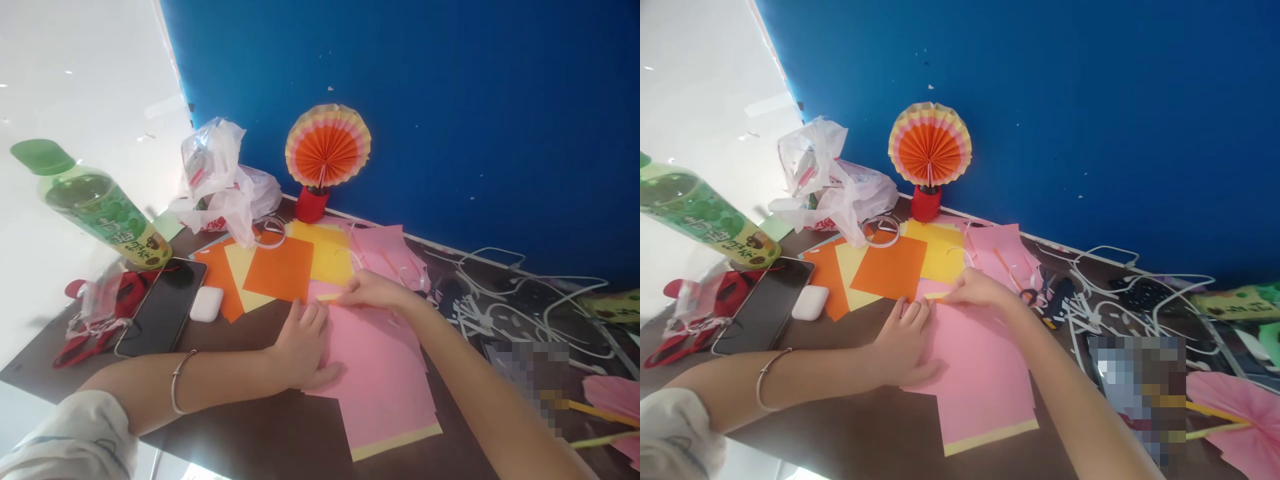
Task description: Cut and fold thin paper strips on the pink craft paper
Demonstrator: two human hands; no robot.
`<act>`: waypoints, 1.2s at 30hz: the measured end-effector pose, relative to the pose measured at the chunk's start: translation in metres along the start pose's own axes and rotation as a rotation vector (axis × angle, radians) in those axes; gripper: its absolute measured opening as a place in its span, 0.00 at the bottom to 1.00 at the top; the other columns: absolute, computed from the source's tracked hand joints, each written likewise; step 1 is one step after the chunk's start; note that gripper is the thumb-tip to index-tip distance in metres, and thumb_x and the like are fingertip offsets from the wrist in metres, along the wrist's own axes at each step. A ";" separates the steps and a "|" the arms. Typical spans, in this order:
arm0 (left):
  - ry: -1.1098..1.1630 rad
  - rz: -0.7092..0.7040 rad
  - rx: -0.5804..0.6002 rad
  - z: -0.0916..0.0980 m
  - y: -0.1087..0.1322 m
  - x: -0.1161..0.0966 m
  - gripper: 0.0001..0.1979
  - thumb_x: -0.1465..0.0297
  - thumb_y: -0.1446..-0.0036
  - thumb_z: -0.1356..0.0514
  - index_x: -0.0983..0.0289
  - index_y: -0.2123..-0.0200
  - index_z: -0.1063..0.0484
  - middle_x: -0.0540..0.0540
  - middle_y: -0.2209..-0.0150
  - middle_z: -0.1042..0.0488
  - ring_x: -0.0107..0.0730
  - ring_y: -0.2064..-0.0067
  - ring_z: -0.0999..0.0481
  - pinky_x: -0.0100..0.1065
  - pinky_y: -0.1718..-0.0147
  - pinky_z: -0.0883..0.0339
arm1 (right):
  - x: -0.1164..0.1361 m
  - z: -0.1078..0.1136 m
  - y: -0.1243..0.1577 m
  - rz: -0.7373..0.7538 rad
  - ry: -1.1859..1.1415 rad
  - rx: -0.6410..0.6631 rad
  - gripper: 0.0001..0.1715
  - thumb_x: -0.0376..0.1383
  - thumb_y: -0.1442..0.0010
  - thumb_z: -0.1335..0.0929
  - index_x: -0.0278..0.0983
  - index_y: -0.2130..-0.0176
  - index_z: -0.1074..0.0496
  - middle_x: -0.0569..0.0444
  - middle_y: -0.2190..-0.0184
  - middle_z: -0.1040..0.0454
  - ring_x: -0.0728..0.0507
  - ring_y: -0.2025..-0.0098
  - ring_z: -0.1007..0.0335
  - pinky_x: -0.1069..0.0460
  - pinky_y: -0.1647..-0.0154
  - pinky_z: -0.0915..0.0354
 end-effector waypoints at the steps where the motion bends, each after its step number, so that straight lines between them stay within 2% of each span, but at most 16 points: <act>1: 0.002 0.000 -0.001 0.000 0.000 0.000 0.37 0.48 0.45 0.60 0.75 0.50 0.35 0.70 0.49 0.36 0.48 0.53 0.38 0.50 0.50 0.53 | -0.002 0.001 -0.001 -0.013 0.001 0.008 0.20 0.43 0.58 0.30 0.36 0.87 0.40 0.61 0.87 0.44 0.54 0.82 0.52 0.55 0.82 0.55; 4: 0.002 0.002 -0.003 -0.002 0.001 0.001 0.38 0.49 0.45 0.61 0.75 0.49 0.35 0.70 0.48 0.36 0.49 0.50 0.39 0.52 0.48 0.54 | -0.001 0.002 -0.003 -0.023 0.002 0.032 0.17 0.43 0.58 0.30 0.35 0.85 0.36 0.59 0.86 0.39 0.53 0.82 0.46 0.56 0.81 0.50; 8: -0.025 -0.007 -0.013 -0.004 0.002 0.001 0.39 0.50 0.44 0.64 0.77 0.45 0.40 0.72 0.43 0.42 0.54 0.41 0.48 0.56 0.46 0.58 | 0.007 0.008 0.004 0.042 -0.083 0.036 0.11 0.40 0.58 0.29 0.35 0.75 0.29 0.55 0.79 0.30 0.49 0.76 0.36 0.56 0.76 0.42; 11: -0.048 -0.004 -0.007 -0.004 0.002 0.000 0.39 0.50 0.44 0.64 0.78 0.45 0.41 0.72 0.43 0.40 0.55 0.39 0.51 0.57 0.45 0.61 | 0.012 0.015 0.013 0.093 -0.123 0.023 0.11 0.36 0.60 0.29 0.35 0.72 0.29 0.54 0.74 0.27 0.48 0.72 0.32 0.55 0.72 0.38; 16: -0.099 0.023 -0.032 -0.001 0.005 -0.003 0.38 0.50 0.44 0.61 0.77 0.46 0.38 0.71 0.47 0.35 0.56 0.43 0.43 0.56 0.45 0.58 | 0.012 0.026 0.032 0.067 0.020 -0.123 0.05 0.31 0.59 0.32 0.36 0.75 0.29 0.53 0.72 0.26 0.47 0.71 0.31 0.55 0.74 0.39; 23: -0.142 0.049 -0.035 0.000 0.009 -0.006 0.37 0.51 0.43 0.59 0.77 0.46 0.38 0.72 0.49 0.34 0.57 0.44 0.40 0.54 0.46 0.53 | 0.033 0.031 0.045 0.202 0.136 -0.371 0.10 0.24 0.59 0.35 0.36 0.75 0.30 0.54 0.72 0.26 0.46 0.68 0.31 0.55 0.68 0.38; 26: -0.131 0.055 -0.038 0.000 0.013 -0.008 0.36 0.52 0.42 0.59 0.77 0.44 0.41 0.73 0.48 0.34 0.58 0.43 0.41 0.54 0.47 0.53 | 0.034 0.037 0.049 0.211 0.023 -0.487 0.06 0.27 0.56 0.34 0.36 0.74 0.30 0.52 0.70 0.26 0.46 0.67 0.30 0.53 0.65 0.36; 29: -0.119 0.059 -0.036 -0.001 0.016 -0.010 0.36 0.53 0.42 0.59 0.79 0.45 0.40 0.75 0.47 0.36 0.59 0.43 0.42 0.53 0.47 0.52 | 0.032 0.037 0.053 0.235 -0.157 -0.550 0.04 0.30 0.56 0.32 0.35 0.73 0.30 0.52 0.70 0.26 0.45 0.67 0.30 0.51 0.62 0.34; 36: -0.091 0.025 -0.024 0.008 0.021 -0.017 0.35 0.54 0.42 0.58 0.80 0.49 0.35 0.75 0.48 0.36 0.61 0.43 0.42 0.55 0.47 0.55 | 0.000 0.014 0.053 0.206 -0.620 -0.660 0.18 0.38 0.59 0.27 0.35 0.67 0.31 0.51 0.67 0.27 0.44 0.63 0.29 0.48 0.58 0.33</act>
Point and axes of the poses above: each hand's wrist, its own y-axis away from the middle knuckle, its own z-axis out of the back of the hand, x = y × z, the point moved 8 cm from there along -y, towards the middle knuckle
